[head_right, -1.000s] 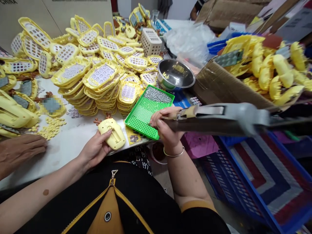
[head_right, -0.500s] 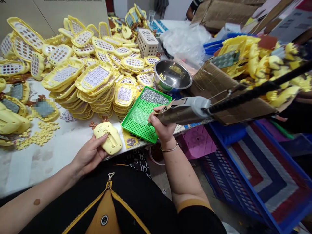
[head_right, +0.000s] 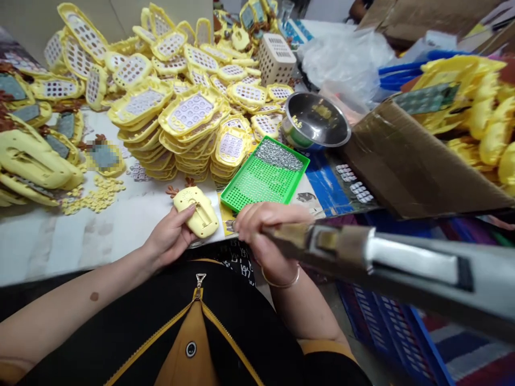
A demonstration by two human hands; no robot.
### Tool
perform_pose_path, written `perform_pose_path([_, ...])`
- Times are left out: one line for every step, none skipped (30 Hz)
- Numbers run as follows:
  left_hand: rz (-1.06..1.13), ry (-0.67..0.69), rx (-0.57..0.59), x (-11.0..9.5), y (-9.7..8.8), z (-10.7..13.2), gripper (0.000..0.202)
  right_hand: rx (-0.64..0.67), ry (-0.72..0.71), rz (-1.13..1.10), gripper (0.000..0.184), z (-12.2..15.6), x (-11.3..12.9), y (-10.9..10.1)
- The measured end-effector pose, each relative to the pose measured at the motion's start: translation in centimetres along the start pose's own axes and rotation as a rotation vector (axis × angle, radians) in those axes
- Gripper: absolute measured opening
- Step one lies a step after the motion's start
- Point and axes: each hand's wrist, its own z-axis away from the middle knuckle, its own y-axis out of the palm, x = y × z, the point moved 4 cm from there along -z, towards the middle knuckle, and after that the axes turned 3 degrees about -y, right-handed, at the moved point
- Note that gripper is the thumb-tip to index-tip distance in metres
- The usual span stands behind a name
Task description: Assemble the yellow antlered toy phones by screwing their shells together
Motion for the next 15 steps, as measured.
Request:
perform_pose_path([0.002,0.006,0.008,0.1,0.0,0.0,0.035,0.062,0.029,-0.039,0.022,0.5,0.1,1.0])
perform_pose_path([0.001,0.012,0.016,0.1,0.0,0.0,0.036,0.112,0.049,-0.077,0.024,1.1,0.2,1.9])
perform_pose_path([-0.001,0.020,0.021,0.1,0.0,0.1,0.036,0.148,0.067,-0.110,0.026,1.5,0.1,2.5])
perform_pose_path([-0.004,0.027,0.025,0.1,0.0,0.1,0.035,0.162,0.086,-0.136,0.028,1.9,-0.1,3.0])
perform_pose_path([-0.008,0.033,0.029,0.1,0.0,0.1,0.035,0.166,0.103,-0.158,0.030,2.2,-0.3,3.3])
perform_pose_path([-0.012,0.036,0.034,0.1,0.0,0.1,0.035,0.165,0.115,-0.176,0.031,2.4,-0.5,3.6])
perform_pose_path([-0.015,0.038,0.039,0.1,0.0,0.1,0.035,0.169,0.119,-0.190,0.032,2.5,-0.7,3.8])
perform_pose_path([-0.015,0.037,0.044,0.2,0.0,0.1,0.035,0.168,0.123,-0.196,0.032,2.5,-0.8,3.9])
perform_pose_path([-0.015,0.036,0.049,0.2,0.0,0.1,0.035,0.166,0.125,-0.194,0.032,2.4,-0.9,4.1])
perform_pose_path([-0.013,0.034,0.053,0.2,0.0,0.1,0.035,0.168,0.123,-0.185,0.032,2.3,-1.0,4.2])
perform_pose_path([-0.012,0.033,0.054,0.3,0.0,0.0,0.035,0.174,0.123,-0.171,0.032,2.2,-1.0,4.4])
perform_pose_path([-0.010,0.032,0.054,0.3,-0.1,0.0,0.035,0.187,0.122,-0.153,0.031,2.1,-1.1,4.5])
perform_pose_path([-0.008,0.030,0.054,0.4,-0.1,0.0,0.033,0.208,0.118,-0.134,0.030,2.1,-1.1,4.7])
perform_pose_path([-0.006,0.029,0.054,0.4,-0.1,0.0,0.032,0.237,0.112,-0.118,0.028,2.0,-1.1,5.0])
perform_pose_path([-0.003,0.030,0.054,0.5,-0.1,-0.1,0.032,0.266,0.099,-0.107,0.027,2.0,-1.1,5.2])
